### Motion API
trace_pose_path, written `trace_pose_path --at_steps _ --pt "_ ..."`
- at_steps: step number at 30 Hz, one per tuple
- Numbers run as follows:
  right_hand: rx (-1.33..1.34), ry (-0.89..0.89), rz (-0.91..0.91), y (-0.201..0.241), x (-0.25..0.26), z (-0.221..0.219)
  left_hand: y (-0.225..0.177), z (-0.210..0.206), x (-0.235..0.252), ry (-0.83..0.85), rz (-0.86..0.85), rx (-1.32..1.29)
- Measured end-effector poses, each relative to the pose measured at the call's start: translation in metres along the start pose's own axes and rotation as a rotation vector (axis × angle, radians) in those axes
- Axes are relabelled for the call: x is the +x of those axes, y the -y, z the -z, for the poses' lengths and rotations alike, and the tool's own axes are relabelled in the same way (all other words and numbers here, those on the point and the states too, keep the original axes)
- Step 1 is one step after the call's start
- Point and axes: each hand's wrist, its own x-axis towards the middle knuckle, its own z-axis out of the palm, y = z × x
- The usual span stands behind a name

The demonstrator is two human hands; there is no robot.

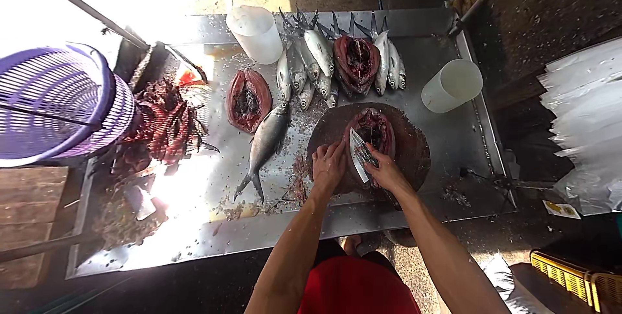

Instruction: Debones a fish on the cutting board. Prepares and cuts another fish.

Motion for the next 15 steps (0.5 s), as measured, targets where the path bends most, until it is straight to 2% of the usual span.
trace_pose_path --at_steps 5,10,15 --pt "-0.072 -0.009 -0.049 0.021 0.021 0.008 0.001 0.001 0.002 0.014 0.006 0.005" --pt "-0.261 0.052 -0.035 0.03 0.011 0.016 0.001 0.0 0.001 -0.008 -0.008 -0.016" --pt "-0.338 0.117 -0.018 0.024 0.0 0.019 0.001 0.0 0.001 -0.002 -0.003 -0.018"
